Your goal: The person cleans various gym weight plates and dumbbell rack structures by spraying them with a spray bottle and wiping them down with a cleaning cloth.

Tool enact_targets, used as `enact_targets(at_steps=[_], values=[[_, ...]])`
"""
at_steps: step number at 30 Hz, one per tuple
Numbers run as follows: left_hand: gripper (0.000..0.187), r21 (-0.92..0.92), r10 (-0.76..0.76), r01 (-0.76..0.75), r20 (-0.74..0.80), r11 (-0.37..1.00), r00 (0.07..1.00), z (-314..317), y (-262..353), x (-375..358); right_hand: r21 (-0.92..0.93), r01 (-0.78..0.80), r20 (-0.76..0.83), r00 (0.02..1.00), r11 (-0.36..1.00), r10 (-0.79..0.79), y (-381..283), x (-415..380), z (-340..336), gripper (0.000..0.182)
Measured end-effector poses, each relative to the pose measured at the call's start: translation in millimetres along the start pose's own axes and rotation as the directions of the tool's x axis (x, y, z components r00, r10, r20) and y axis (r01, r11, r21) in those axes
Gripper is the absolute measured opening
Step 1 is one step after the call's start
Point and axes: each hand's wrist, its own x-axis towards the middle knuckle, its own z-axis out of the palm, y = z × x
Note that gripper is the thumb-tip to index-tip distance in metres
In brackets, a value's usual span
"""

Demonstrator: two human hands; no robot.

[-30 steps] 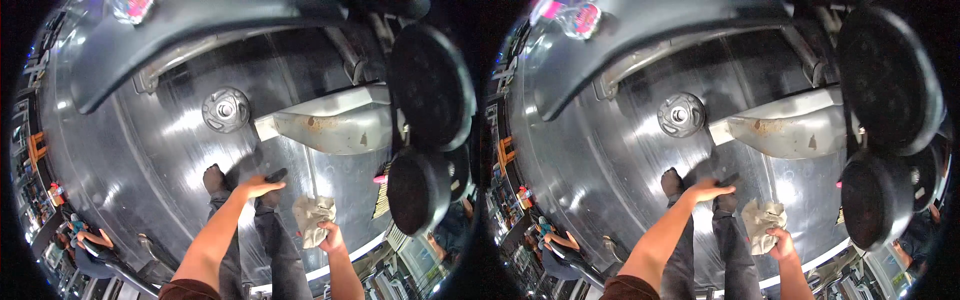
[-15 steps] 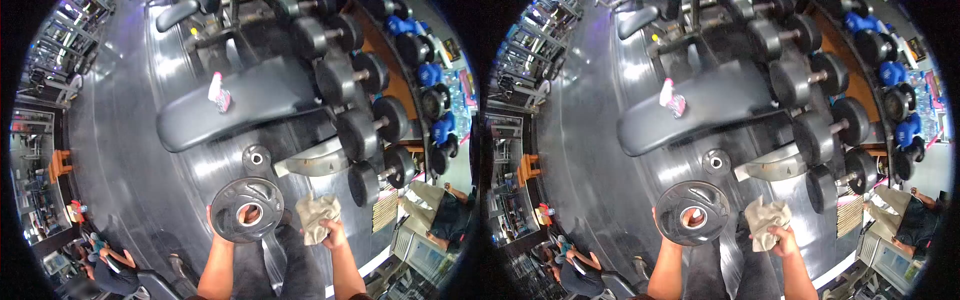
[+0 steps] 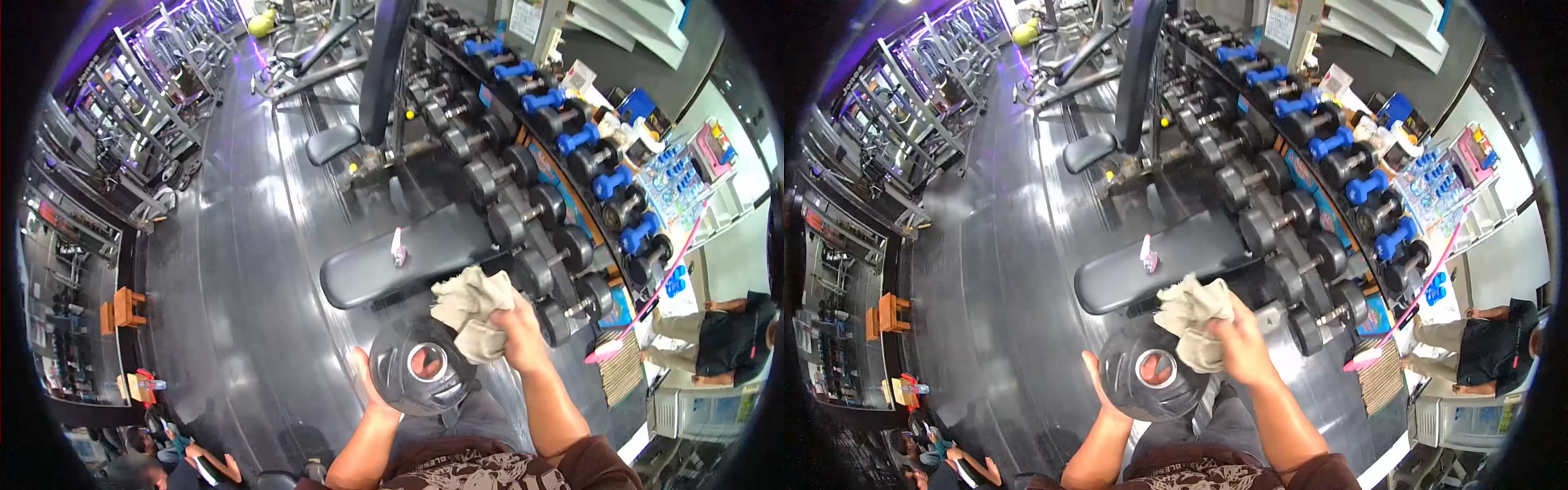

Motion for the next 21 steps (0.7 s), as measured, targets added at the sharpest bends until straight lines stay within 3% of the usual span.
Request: enact_targets(at_steps=[2, 4, 6, 7, 8, 9, 12, 14, 16, 17, 18, 20, 21], values=[[0.102, 0.028, -0.003, 0.002, 0.039, 1.000, 0.999, 22, -5, -8, -0.202, 0.084, 0.030, 0.996, 0.976, -0.080, -16, -6, 22, 0.047], [0.103, 0.060, -0.023, 0.014, 0.150, 0.998, 0.988, 20, -5, -12, -0.447, 0.285, 0.150, 0.958, 0.848, -0.243, -30, -6, 42, 0.048], [0.102, 0.022, 0.003, -0.007, 0.208, 1.000, 0.978, 30, -9, -7, -0.600, 0.527, 0.357, 0.849, 0.601, -0.388, -4, 4, 46, 0.047], [0.099, -0.163, 0.002, 0.045, 0.279, 0.986, 0.960, 35, -9, -5, -0.713, 0.531, 0.396, 0.844, 0.458, -0.362, -3, 0, 54, 0.047], [0.096, -0.129, 0.052, -0.024, 0.217, 0.991, 0.975, 34, -9, -2, -0.797, 0.531, 0.434, 0.835, 0.290, -0.337, -3, 0, 61, 0.047], [0.091, -0.136, 0.076, -0.043, 0.248, 0.990, 0.966, 36, -10, 3, -0.816, 0.555, 0.465, 0.796, 0.162, -0.388, 4, 1, 68, 0.045], [0.080, -0.092, 0.176, -0.159, 0.221, 0.983, 0.959, 50, -12, 8, -0.827, 0.543, 0.496, 0.827, 0.147, -0.267, 8, -2, 84, 0.038], [0.077, 0.006, 0.245, -0.250, 0.161, 0.968, 0.956, 53, -12, 9, -0.803, 0.590, 0.537, 0.777, 0.083, -0.330, 8, -12, 94, 0.040], [0.078, 0.151, 0.320, -0.331, 0.096, 0.931, 0.943, 48, -5, 10, -0.715, 0.690, 0.657, 0.717, 0.110, -0.233, 12, -26, 90, 0.040], [0.082, 0.015, 0.264, -0.269, 0.143, 0.963, 0.954, 44, 5, 13, -0.682, 0.723, 0.690, 0.687, 0.113, -0.229, 11, -37, 88, 0.039], [0.085, 0.020, 0.166, -0.172, 0.176, 0.985, 0.970, 41, 10, 10, -0.644, 0.757, 0.725, 0.650, 0.112, -0.226, 5, -46, 85, 0.037], [0.090, -0.102, 0.150, -0.138, 0.124, 0.985, 0.981, 55, 16, -1, -0.560, 0.813, 0.787, 0.583, 0.162, -0.204, -5, -49, 75, 0.035], [0.091, 0.006, 0.235, -0.236, 0.045, 0.972, 0.971, 56, 16, -4, -0.514, 0.830, 0.814, 0.551, 0.217, -0.183, -9, -49, 67, 0.034]])
